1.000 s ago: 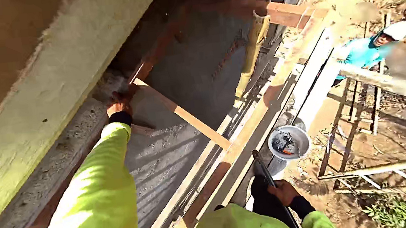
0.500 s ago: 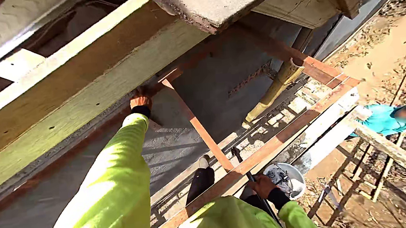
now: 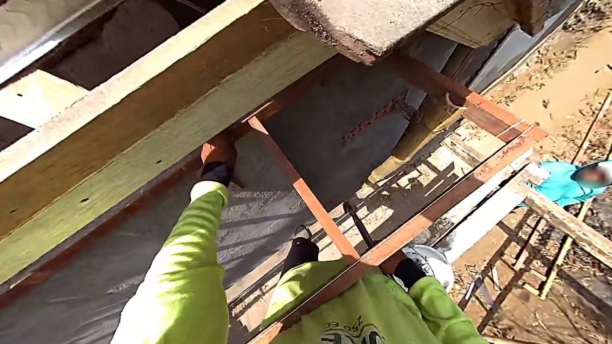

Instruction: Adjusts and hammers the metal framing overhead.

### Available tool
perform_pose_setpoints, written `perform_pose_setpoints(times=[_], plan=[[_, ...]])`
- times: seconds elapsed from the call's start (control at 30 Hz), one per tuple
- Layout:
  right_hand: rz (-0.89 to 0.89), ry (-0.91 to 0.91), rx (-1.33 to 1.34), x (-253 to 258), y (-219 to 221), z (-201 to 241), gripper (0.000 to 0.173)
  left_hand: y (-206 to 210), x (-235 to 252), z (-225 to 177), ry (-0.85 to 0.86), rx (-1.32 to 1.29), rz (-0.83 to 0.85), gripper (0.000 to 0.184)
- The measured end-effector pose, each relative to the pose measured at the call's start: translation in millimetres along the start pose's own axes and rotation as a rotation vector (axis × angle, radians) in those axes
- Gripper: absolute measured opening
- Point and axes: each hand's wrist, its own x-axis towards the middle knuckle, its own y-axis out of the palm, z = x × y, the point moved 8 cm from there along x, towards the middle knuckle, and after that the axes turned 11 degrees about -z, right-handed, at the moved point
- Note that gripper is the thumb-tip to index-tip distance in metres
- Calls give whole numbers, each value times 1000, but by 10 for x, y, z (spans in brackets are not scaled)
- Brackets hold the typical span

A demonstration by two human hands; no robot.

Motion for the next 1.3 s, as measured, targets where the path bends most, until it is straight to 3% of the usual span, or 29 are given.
perform_pose_setpoints(times=[0.03, 0.07, 0.13, 0.17, 0.2, 0.23, 0.3, 0.33, 0.43, 0.7, 0.73, 0.8, 0.83, 0.9, 0.93, 1.0, 1.03, 1.07, 1.17, 1.23, 1.3], plan=[[-26, -37, -74, 15, -6, 30, 64, -27, -141, -54, -97, -214, -48, 49], [166, 12, -172, 21, -38, 106, 64, 65, -282, -104, -222, -449, -51, 46], [290, 49, -232, 30, 37, 26, 66, 532, -575, -266, -571, -942, 147, 50], [220, 4, -209, 3, 90, -57, 64, 761, -702, -384, -738, -1168, 257, 56], [21, -89, -144, 6, 155, -178, 61, 940, -766, -503, -864, -1369, 324, 62], [-30, -107, -115, 9, 143, -201, 59, 1049, -768, -612, -944, -1551, 355, 64], [169, 14, -164, -22, 8, -79, 59, 1087, -715, -769, -987, -1705, 326, 52], [190, 47, -172, -35, -7, -70, 60, 1080, -699, -796, -989, -1699, 287, 43], [18, 48, -1, -47, 41, -188, 62, 1061, -676, -789, -975, -1686, 250, 30], [61, 166, 140, 5, 147, -421, 60, 1079, -612, -769, -935, -1710, 245, 29], [47, 114, 144, 33, 235, -519, 64, 1086, -616, -763, -935, -1707, 253, 29], [-295, -158, 123, 103, 464, -803, 68, 1112, -600, -746, -934, -1705, 255, 30], [-346, -208, 85, 107, 477, -797, 69, 1119, -585, -745, -936, -1708, 248, 30], [103, 5, -97, 22, 162, -334, 66, 1102, -591, -749, -947, -1741, 239, 37], [198, 84, -95, 15, 27, -145, 61, 1091, -615, -738, -955, -1767, 247, 48], [128, 145, 54, 166, -18, -80, 43, 1114, -731, -692, -1006, -1788, 296, 79], [78, 178, 162, 269, -26, -68, 35, 1189, -860, -650, -1051, -1745, 295, 81], [64, 208, 233, 346, -81, 23, 33, 1327, -1058, -600, -1060, -1647, 301, 70], [156, 261, 78, 618, -232, 401, 42, 1829, -1877, -602, -803, -1275, 542, 26], [204, 287, -52, 836, -249, 570, 51, 1830, -2264, -837, -582, -1190, 703, 26], [201, 256, -87, 986, -230, 748, 57, 1770, -2365, -1026, -376, -1147, 708, 30]])
